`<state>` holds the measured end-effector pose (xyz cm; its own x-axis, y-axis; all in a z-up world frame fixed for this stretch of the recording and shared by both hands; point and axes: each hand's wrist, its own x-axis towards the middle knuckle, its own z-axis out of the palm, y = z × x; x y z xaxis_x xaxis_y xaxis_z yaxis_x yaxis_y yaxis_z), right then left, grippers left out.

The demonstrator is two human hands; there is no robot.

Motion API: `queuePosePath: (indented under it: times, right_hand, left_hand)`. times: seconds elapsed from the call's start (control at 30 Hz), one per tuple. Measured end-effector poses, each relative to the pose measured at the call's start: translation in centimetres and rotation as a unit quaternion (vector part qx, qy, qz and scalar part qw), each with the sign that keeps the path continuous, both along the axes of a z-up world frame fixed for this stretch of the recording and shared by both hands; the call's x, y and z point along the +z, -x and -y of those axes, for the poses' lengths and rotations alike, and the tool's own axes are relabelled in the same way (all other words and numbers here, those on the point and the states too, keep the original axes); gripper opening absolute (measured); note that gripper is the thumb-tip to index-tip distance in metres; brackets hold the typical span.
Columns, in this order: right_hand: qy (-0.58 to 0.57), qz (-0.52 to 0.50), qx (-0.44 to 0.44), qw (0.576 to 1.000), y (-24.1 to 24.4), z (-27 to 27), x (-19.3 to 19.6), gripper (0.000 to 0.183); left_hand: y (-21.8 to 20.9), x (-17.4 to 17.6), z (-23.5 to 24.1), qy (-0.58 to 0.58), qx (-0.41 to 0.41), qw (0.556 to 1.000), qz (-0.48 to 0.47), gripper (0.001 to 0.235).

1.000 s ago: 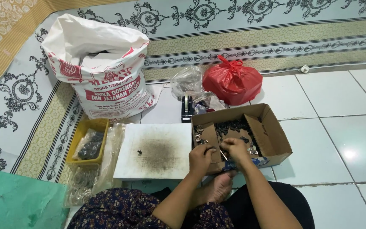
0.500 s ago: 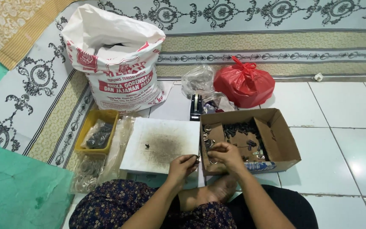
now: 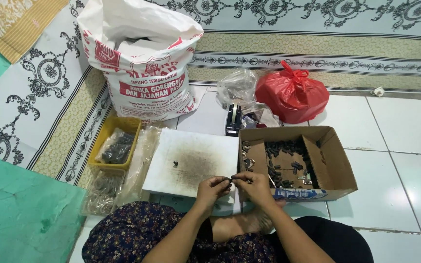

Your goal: A person sits on the floor and packs small metal pins or components from a box into small plastic bags.

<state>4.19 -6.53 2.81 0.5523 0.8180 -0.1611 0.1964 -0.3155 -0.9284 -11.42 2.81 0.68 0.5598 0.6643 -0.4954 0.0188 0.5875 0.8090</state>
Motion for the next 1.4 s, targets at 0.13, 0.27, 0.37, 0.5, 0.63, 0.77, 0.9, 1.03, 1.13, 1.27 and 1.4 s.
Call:
queuePosePath:
  times: [0.13, 0.27, 0.37, 0.5, 0.63, 0.77, 0.9, 1.03, 1.13, 1.27, 1.4]
  right_hand:
    - [-0.01, 0.027, 0.014, 0.999, 0.0, -0.2, -1.1, 0.019]
    - [-0.041, 0.095, 0.013, 0.995, 0.3, 0.1, -0.8, 0.017]
    - [-0.055, 0.164, 0.038, 0.984, 0.3, 0.1, -0.5, 0.016]
    - [0.009, 0.008, 0.054, 0.998, -0.2, 0.1, 0.9, 0.016]
    - [0.051, -0.115, 0.029, 0.992, -0.3, 0.5, 1.5, 0.019]
    - [0.064, -0.235, 0.003, 0.97, -1.1, 0.5, 0.4, 0.025]
    - [0.077, -0.268, -0.007, 0.96, -2.0, 0.3, -1.7, 0.026]
    - [0.08, -0.275, -0.01, 0.958, -2.1, 0.2, -2.8, 0.026]
    - [0.078, -0.27, -0.011, 0.96, -2.1, 0.1, -3.8, 0.025]
    - [0.074, -0.27, -0.024, 0.96, -2.2, 0.1, -5.0, 0.025]
    - [0.073, -0.295, -0.048, 0.951, -1.2, 0.1, -1.0, 0.027]
  left_hand:
    - [0.1, -0.2, -0.1, 0.005, -0.015, 1.0, -0.015, 0.019]
    - [-0.3, -3.6, -0.3, -0.019, -0.016, 1.0, -0.003, 0.029]
    - [-0.3, -4.6, -0.5, -0.025, -0.015, 1.0, -0.002, 0.028]
    - [-0.2, -5.0, -0.7, -0.033, -0.019, 0.999, -0.007, 0.024]
    - [-0.1, -5.2, -0.7, -0.032, -0.034, 0.999, -0.005, 0.024]
    - [-0.1, -4.8, -0.5, -0.052, -0.059, 0.997, -0.005, 0.025]
    - [0.2, -4.0, -0.1, -0.05, -0.071, 0.996, -0.007, 0.026]
    - [-0.1, -4.3, 0.2, -0.04, -0.06, 0.997, 0.0, 0.027]
    - [-0.1, -4.9, 0.4, -0.051, -0.056, 0.997, -0.006, 0.025]
    - [-0.3, -4.7, 1.0, -0.071, -0.03, 0.997, -0.023, 0.023]
    - [-0.9, -3.5, 1.2, -0.096, 0.024, 0.995, -0.03, 0.019]
